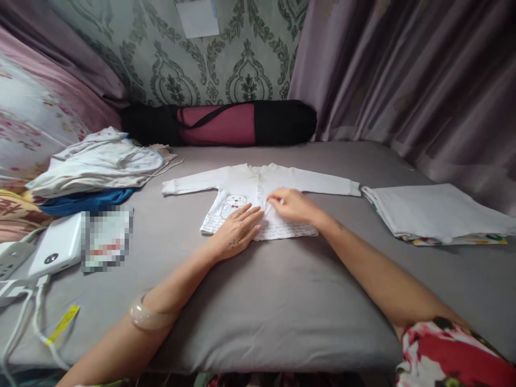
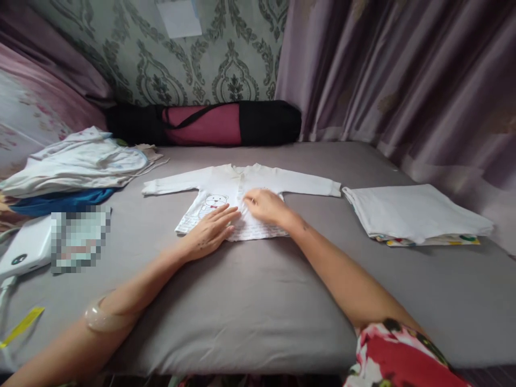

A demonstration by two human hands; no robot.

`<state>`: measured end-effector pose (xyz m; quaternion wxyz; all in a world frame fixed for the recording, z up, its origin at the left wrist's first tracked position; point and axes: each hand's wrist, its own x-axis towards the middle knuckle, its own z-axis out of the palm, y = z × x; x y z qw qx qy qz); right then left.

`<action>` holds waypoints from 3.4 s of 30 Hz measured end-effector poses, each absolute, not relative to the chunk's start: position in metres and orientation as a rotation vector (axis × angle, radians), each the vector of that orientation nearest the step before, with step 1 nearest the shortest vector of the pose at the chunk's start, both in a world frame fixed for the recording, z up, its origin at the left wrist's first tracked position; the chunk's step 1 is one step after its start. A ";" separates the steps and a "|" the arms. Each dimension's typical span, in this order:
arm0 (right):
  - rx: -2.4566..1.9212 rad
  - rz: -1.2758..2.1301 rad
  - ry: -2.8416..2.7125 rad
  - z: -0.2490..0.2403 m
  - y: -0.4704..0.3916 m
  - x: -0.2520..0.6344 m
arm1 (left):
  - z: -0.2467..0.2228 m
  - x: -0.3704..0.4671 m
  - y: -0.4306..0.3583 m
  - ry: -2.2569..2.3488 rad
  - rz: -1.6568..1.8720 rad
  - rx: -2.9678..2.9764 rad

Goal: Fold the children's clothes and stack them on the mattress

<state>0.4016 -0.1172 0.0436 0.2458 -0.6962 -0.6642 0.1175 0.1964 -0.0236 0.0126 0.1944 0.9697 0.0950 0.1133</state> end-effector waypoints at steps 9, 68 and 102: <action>-2.191 0.191 -1.932 -0.005 -0.088 0.463 | 0.012 0.198 -0.022 0.324 0.054 2.797; -2.359 0.349 -1.802 0.008 -0.107 0.402 | -0.001 0.184 -0.013 0.611 0.183 2.899; -2.156 0.329 -1.941 0.023 0.002 0.363 | -0.010 0.182 -0.010 0.897 0.559 2.934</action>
